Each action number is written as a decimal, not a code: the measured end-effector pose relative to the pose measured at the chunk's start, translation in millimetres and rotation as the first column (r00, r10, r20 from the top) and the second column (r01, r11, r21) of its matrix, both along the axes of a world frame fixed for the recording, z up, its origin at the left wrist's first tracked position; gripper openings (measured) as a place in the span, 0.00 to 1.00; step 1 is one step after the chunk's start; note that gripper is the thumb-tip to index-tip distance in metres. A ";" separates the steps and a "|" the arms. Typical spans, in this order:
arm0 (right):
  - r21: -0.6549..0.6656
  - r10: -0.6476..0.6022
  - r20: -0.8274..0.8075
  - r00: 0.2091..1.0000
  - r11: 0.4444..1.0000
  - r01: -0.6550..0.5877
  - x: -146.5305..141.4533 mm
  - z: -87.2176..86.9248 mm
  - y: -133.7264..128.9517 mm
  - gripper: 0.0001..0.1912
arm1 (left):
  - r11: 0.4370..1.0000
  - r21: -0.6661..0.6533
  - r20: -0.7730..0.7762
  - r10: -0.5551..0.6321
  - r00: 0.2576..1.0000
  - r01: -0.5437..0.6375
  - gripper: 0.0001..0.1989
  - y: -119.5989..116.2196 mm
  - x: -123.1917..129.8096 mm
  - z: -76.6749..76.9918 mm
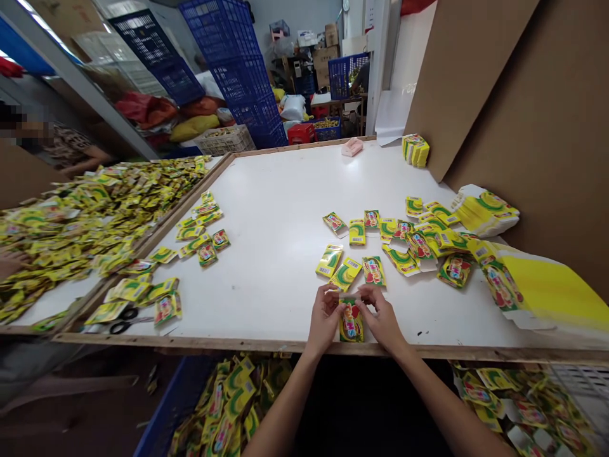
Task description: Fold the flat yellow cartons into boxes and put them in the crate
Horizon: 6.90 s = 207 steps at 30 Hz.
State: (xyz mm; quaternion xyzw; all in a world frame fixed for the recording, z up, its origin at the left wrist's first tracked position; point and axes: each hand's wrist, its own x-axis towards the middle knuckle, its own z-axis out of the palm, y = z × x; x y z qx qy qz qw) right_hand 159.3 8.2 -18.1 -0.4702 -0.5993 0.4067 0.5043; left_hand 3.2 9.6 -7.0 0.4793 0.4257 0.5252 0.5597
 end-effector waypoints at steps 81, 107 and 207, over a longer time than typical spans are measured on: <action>-0.081 0.061 0.008 0.998 0.995 -0.061 19.0 2.2 -13.4 0.13 | 0.993 -0.113 -0.049 -0.051 0.997 0.045 0.15 -18.1 8.0 2.2; 0.015 -0.065 0.075 0.995 0.998 0.064 6.9 12.3 -7.1 0.10 | 0.991 0.037 -0.232 0.130 0.964 -0.125 0.08 -9.1 16.5 13.2; 0.019 -0.008 0.022 1.000 1.000 0.008 26.3 7.7 -11.5 0.11 | 1.000 -0.025 -0.170 0.012 0.985 -0.017 0.10 -13.5 29.0 9.2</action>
